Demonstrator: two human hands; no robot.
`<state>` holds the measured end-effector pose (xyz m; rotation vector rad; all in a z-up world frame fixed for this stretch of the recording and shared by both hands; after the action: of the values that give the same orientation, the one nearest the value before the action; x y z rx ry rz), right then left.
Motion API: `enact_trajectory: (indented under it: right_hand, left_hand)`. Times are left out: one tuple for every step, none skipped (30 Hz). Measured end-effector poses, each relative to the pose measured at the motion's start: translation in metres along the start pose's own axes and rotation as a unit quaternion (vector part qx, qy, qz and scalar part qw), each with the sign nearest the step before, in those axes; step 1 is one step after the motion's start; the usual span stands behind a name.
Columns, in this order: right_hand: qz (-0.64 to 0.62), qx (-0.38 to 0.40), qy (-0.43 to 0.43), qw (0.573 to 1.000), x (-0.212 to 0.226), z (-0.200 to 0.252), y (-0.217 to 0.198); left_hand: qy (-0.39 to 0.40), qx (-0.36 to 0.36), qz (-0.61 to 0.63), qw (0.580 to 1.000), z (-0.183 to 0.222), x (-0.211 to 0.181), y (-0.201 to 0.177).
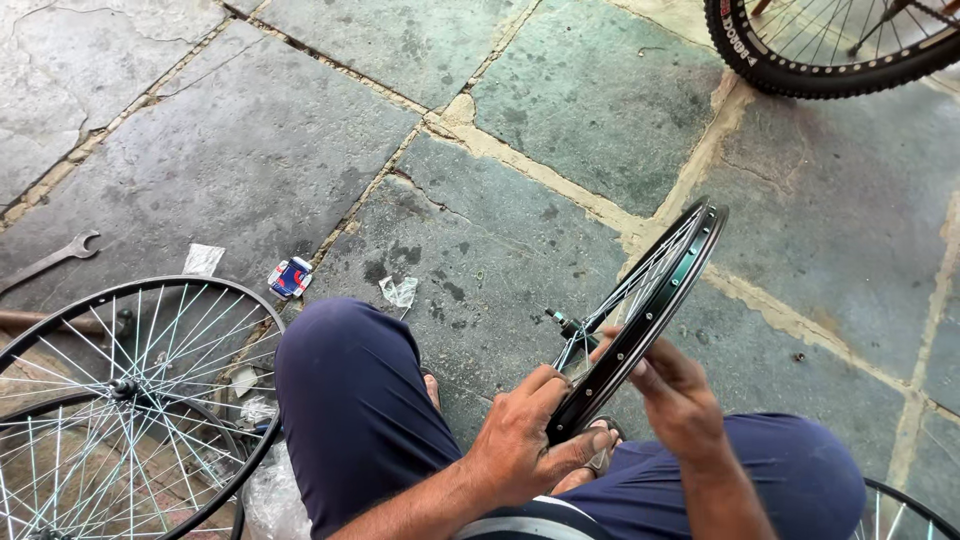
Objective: The person handles a bicycle wheel rim by hand, rotating it and touching the inner surface and spoke holes while sitting on a tiled floor.
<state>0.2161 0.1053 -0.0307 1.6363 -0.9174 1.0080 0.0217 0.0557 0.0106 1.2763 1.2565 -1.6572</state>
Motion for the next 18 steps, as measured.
enact_trajectory:
  right_hand:
    - [-0.014,0.041,0.017,0.999,0.003,-0.002,0.005]
    - [-0.029,0.081,0.032,0.996,0.007,-0.004,0.009]
    - [-0.043,0.122,0.047,0.991,0.010,-0.006,0.014]
    - [0.050,0.128,0.003,0.990,0.017,-0.010,0.013]
    - [0.144,0.133,-0.040,0.980,0.021,-0.013,0.013]
    - [0.235,0.136,-0.079,0.959,0.023,-0.013,0.014]
    - [0.307,0.107,-0.102,0.940,0.022,-0.012,0.012]
    - [0.376,0.076,-0.125,0.915,0.020,-0.011,0.010]
    - [0.444,0.043,-0.147,0.883,0.017,-0.009,0.010]
    - [0.528,-0.017,-0.180,0.830,0.013,-0.006,0.010]
    - [0.604,-0.076,-0.210,0.765,0.010,-0.002,0.011]
    - [0.672,-0.136,-0.237,0.689,0.011,0.004,0.011]
    - [0.663,-0.127,-0.251,0.694,0.006,0.006,0.012]
    - [0.654,-0.118,-0.266,0.698,0.003,0.009,0.013]
    - [0.645,-0.110,-0.280,0.702,0.003,0.011,0.012]
    - [0.570,-0.085,-0.242,0.781,-0.001,0.011,0.006]
    - [0.486,-0.060,-0.201,0.848,-0.004,0.011,0.000]
    - [0.395,-0.033,-0.161,0.904,-0.007,0.008,-0.003]
  left_hand:
    - [0.005,-0.001,0.005,1.000,0.001,-0.001,0.001]
    - [0.011,-0.002,0.009,1.000,0.001,-0.001,0.001]
    - [0.016,-0.001,0.003,1.000,0.001,-0.002,0.001]
    - [0.020,-0.003,-0.003,1.000,0.001,-0.002,0.001]
    - [0.024,-0.005,-0.009,1.000,0.000,-0.003,0.000]
    - [0.015,-0.009,-0.012,1.000,0.001,-0.001,0.001]
    - [0.005,-0.013,-0.015,1.000,0.001,0.001,0.001]
    - [-0.003,-0.016,-0.019,1.000,-0.001,0.002,0.001]
    - [-0.007,-0.009,-0.018,1.000,-0.002,0.002,0.003]
    - [-0.012,-0.006,-0.018,1.000,-0.002,0.003,0.003]
    - [-0.017,-0.003,-0.019,1.000,-0.002,0.003,0.004]
    - [-0.005,-0.007,-0.009,1.000,-0.001,0.001,0.002]
    - [0.006,-0.011,0.000,1.000,0.000,-0.001,0.001]
    - [0.018,-0.015,0.008,1.000,0.001,-0.003,-0.001]
    - [0.011,-0.014,0.002,1.000,0.000,-0.003,-0.002]
    - [0.003,-0.010,-0.002,1.000,-0.001,-0.002,-0.001]
    - [-0.005,-0.006,-0.007,1.000,-0.001,-0.001,-0.001]
    - [-0.001,-0.007,-0.003,1.000,-0.002,-0.002,-0.001]
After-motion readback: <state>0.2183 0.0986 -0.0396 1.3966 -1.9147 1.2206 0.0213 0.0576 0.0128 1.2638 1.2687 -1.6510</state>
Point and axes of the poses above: each hand's wrist, its own z-axis away from the middle knuckle, its own y-axis out of the palm, x = y × z, the point moved 6 cm from there along -z, towards the middle knuckle, and after that the axes turned 10 degrees about -y, right-handed, at the moved point
